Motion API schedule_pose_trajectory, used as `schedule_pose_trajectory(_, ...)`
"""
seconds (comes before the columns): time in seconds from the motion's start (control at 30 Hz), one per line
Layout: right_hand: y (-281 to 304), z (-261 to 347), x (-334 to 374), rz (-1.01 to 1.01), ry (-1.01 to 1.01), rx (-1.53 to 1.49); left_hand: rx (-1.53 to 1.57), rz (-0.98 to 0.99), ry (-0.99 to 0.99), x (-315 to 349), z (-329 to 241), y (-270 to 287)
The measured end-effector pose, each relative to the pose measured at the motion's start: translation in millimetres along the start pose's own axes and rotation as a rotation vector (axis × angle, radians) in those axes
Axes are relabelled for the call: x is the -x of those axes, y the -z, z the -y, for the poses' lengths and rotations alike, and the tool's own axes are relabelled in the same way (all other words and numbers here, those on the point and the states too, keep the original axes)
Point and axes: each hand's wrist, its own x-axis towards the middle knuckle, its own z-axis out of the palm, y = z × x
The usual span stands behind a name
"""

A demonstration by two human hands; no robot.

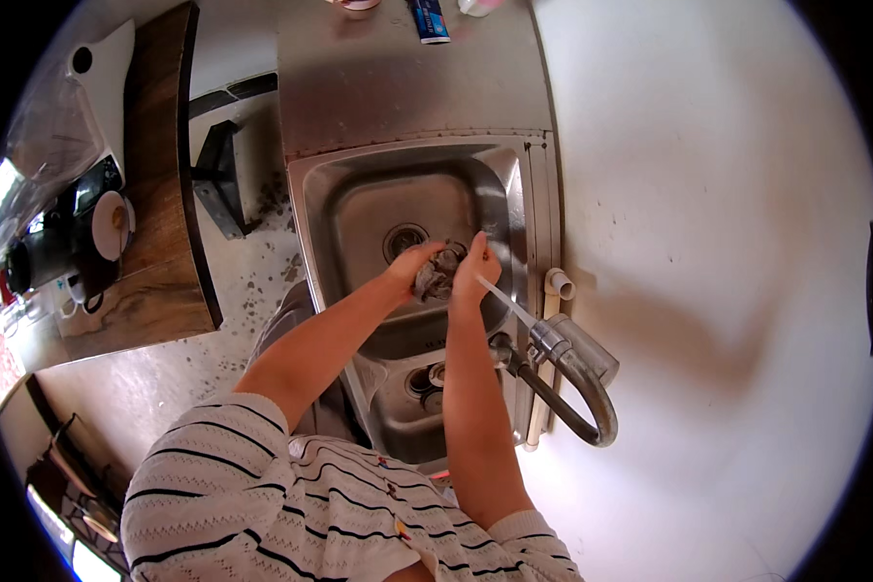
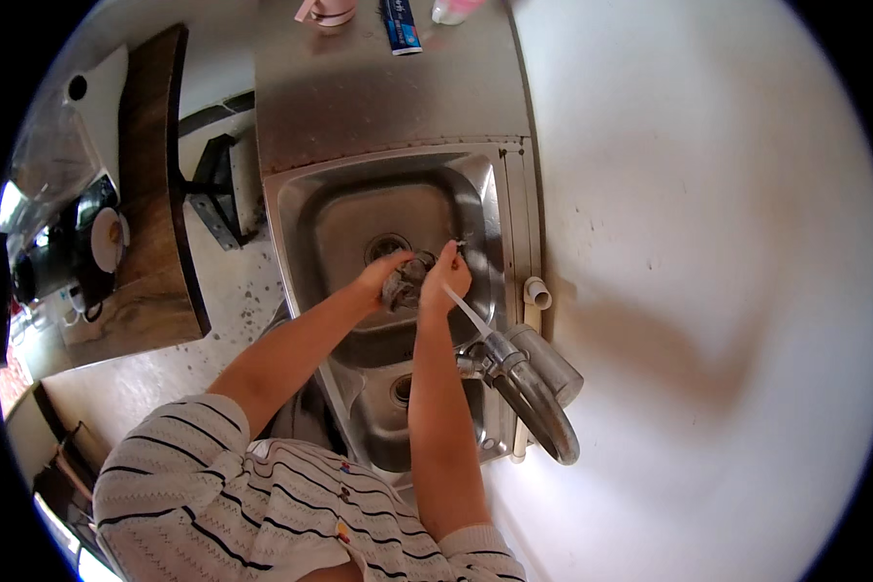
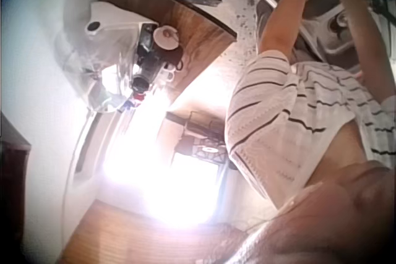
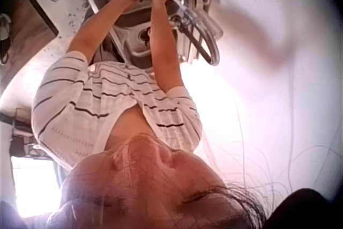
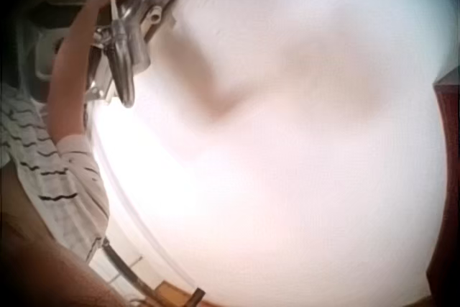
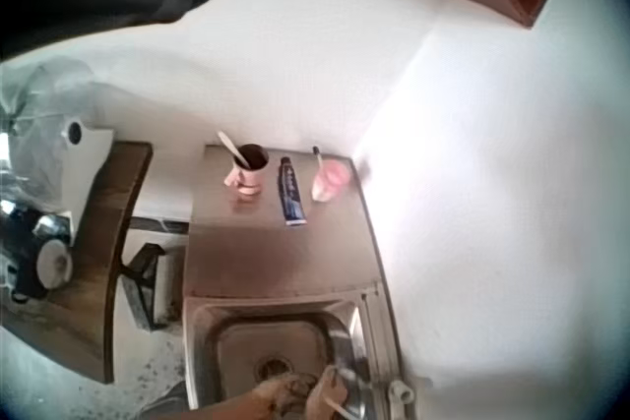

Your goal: The person wipes a metal window grille with a cloth, then rinses the cloth at a kitchen sink and wrings it out. They proceed to wipe a round table and walk through the house.

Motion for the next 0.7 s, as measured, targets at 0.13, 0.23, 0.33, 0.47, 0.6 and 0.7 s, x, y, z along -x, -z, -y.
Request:
schedule_pose_trajectory(0.13, 9, 28, 71, -0.003, 0.339, 0.018, 0.123, -0.053, 0.157, 4, -22, -3)
schedule_pose_trajectory(0.23, 7, 25, 77, -0.012, 0.521, 0.107, 0.06, -0.161, 0.168, -15, -4, 2)
schedule_pose_trajectory(0.33, 6, 10, 42, -0.082, 0.417, 0.133, 0.241, -0.076, 0.255, -6, 27, 8)
schedule_pose_trajectory(0.47, 20, -28, -13, 0.087, -0.158, -0.283, -0.052, 0.148, 0.101, 14, 9, -13)
schedule_pose_trajectory(0.6, 45, -40, -30, 0.349, -0.148, -0.252, -0.028, 0.178, 0.147, 42, -42, -34)
schedule_pose_trajectory(0.7, 78, 15, -16, 0.644, -0.084, 0.188, -0.055, 0.302, 0.017, 38, -56, -12)
